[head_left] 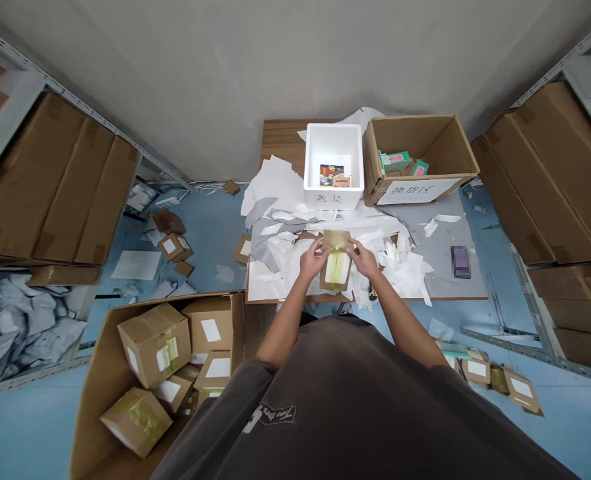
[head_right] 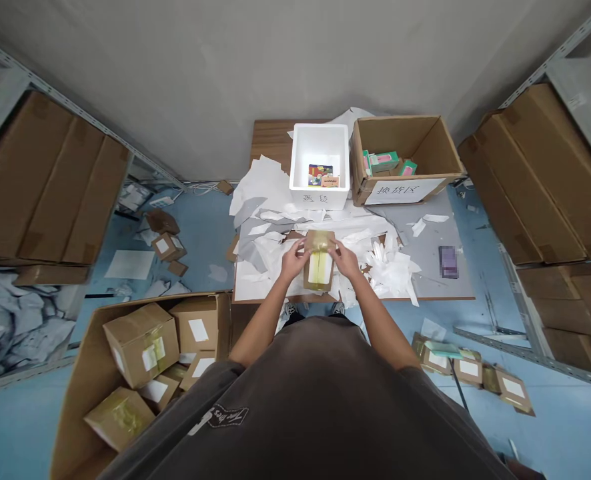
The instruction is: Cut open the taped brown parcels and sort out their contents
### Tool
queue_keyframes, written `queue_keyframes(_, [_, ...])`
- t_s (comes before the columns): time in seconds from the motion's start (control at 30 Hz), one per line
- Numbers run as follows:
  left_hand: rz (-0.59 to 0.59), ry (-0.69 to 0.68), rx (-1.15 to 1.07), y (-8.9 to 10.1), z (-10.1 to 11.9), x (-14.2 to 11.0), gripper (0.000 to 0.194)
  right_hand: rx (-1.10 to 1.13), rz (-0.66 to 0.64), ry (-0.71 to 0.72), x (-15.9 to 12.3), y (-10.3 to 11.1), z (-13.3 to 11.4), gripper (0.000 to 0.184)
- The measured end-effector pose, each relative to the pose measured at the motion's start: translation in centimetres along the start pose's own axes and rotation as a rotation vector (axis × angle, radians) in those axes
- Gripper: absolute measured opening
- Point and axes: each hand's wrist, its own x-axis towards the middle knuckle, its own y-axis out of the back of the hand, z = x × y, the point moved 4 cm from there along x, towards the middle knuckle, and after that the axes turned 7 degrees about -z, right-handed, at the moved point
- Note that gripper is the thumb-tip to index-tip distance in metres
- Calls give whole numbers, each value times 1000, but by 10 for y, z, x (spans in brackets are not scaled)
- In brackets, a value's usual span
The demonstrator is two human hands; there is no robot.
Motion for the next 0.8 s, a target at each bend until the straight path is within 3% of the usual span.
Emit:
queue_keyframes(0.07, [-28, 62, 29, -1, 0, 19, 67, -40, 15, -115, 27, 6, 3, 59])
queue_keyframes(0.2, [-213, 199, 114, -22, -22, 31, 91, -86, -161, -233, 48, -15, 11, 69])
queue_keyframes(0.27, [-199, 178, 121, -28, -39, 19, 94, -97, -171, -211, 38, -26, 16, 79])
queue_keyframes(0.37, [-153, 40, 106, -34, -62, -15, 91, -110, -128, -126, 3, -41, 26, 84])
queue_keyframes(0.5, [-317, -39, 90, -53, -73, -55, 103, -140, -335, -61, -48, -73, 37, 102])
queue_keyframes(0.57, [-326, -18, 115, -55, -66, -60, 97, -140, -350, -68, -60, -79, 37, 102])
queue_keyframes(0.63, [-283, -3, 149, -47, -53, -53, 83, -138, -285, -74, -58, -71, 31, 87])
queue_keyframes(0.73, [-158, 47, 180, -24, -29, -28, 62, -122, -142, -4, -31, -39, 14, 57])
queue_keyframes(0.8, [-50, 89, 183, -11, -14, -8, 57, -89, -64, 20, -5, -16, 4, 54])
